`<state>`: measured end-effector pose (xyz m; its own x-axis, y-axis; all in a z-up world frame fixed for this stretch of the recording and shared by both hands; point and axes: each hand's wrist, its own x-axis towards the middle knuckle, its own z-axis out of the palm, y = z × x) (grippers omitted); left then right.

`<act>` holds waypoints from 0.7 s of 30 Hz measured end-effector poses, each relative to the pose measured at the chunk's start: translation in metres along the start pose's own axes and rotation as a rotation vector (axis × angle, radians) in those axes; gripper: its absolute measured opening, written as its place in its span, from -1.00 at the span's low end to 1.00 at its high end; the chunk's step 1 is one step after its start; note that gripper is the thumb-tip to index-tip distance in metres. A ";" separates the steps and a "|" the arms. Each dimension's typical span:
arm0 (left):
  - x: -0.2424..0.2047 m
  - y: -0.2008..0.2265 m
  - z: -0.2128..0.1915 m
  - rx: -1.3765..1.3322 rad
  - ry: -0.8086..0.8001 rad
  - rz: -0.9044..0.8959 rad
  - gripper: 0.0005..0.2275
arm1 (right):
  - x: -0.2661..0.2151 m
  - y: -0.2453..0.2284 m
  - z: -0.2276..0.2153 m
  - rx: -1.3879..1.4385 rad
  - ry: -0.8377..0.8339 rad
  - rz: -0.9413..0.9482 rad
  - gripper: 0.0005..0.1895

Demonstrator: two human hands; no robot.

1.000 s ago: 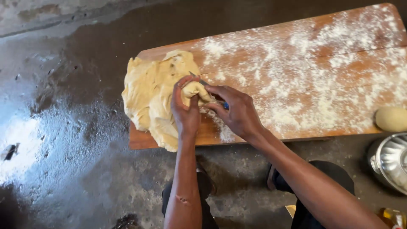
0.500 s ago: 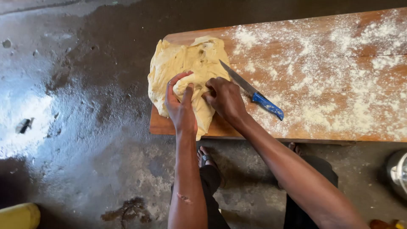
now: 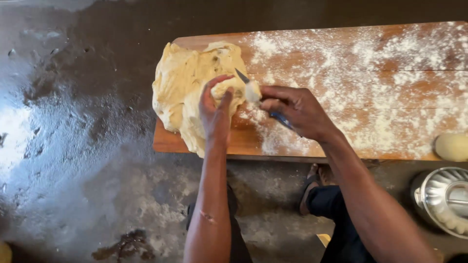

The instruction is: Cutting and shaping dough into balls on a floured wooden board

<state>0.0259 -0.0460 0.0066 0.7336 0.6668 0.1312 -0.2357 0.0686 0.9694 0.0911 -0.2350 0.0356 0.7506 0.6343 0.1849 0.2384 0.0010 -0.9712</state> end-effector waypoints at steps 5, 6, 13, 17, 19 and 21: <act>-0.027 -0.031 0.044 -0.328 -0.225 -0.162 -0.70 | -0.007 0.015 -0.021 -0.328 0.252 -0.136 -0.81; -0.029 -0.036 0.054 -0.435 -0.301 -0.194 -0.69 | -0.005 0.018 -0.023 -0.440 0.321 -0.183 -0.77; -0.045 -0.037 0.099 -0.583 -0.546 -0.214 -0.57 | -0.018 0.026 -0.058 -0.106 0.334 0.153 -0.50; -0.047 -0.041 0.112 -0.026 -0.514 -0.057 -0.60 | -0.031 0.040 -0.067 -0.426 0.470 0.212 -0.62; -0.046 -0.052 0.113 0.155 -0.465 -0.021 -0.60 | -0.039 0.038 -0.058 -0.570 0.501 0.188 -0.66; -0.043 -0.045 0.110 0.082 -0.341 -0.106 -0.60 | -0.042 0.031 -0.044 -0.618 0.426 -0.037 -0.69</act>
<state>0.0745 -0.1593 -0.0196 0.9248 0.3724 0.0774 -0.1054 0.0553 0.9929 0.0945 -0.2957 0.0047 0.8790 0.2884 0.3796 0.4763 -0.4973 -0.7251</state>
